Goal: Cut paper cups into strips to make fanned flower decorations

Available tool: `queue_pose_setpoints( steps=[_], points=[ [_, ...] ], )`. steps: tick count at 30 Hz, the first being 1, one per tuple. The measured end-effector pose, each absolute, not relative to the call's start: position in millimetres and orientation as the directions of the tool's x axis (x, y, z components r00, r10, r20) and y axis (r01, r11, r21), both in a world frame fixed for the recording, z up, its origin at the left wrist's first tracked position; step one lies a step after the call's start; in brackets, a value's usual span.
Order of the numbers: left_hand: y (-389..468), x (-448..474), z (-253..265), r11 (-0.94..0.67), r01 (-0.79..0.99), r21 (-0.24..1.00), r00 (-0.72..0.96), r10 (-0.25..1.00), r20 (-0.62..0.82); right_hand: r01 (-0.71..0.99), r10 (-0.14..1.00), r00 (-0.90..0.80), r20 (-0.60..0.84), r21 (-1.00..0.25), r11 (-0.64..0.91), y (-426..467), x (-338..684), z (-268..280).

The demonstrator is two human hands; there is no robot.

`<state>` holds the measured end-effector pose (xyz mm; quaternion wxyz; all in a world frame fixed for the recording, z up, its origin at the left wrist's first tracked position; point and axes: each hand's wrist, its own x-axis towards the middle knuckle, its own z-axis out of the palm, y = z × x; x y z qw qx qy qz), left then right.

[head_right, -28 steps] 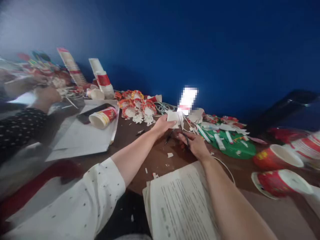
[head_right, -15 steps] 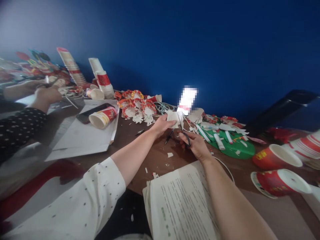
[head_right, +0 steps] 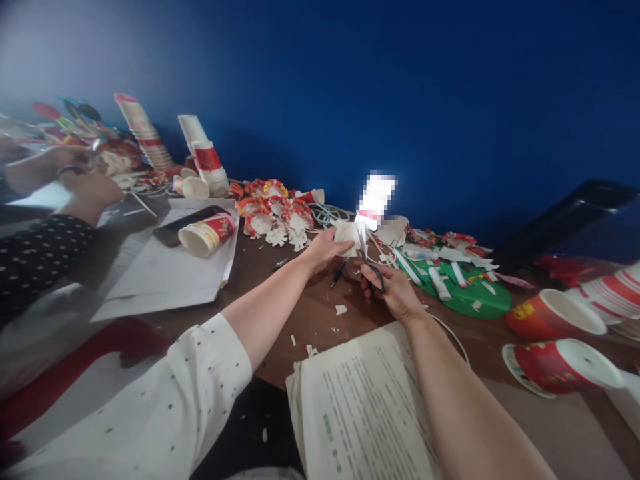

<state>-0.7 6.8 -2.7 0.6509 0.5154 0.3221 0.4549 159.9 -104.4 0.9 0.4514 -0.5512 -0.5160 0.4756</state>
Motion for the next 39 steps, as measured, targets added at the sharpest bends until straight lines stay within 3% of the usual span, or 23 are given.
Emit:
queue_pose_setpoints(
  steps=[12,21,39],
  points=[
    [4.8,0.1,-2.7,0.059,-0.265,0.963,0.410,0.910,0.057,0.221,0.997,0.063,-0.046,-0.974,-0.059,-103.3,157.3,4.1],
    [7.5,-0.6,-4.8,0.031,-0.238,0.971,0.404,0.912,0.070,0.159,0.996,0.076,-0.040,-0.986,-0.052,-104.5,155.2,2.6],
    [10.0,3.3,-10.6,0.101,-0.334,0.937,0.378,0.925,0.036,0.250,0.991,0.121,-0.054,-0.965,-0.083,-104.9,147.6,9.2]
  ],
)
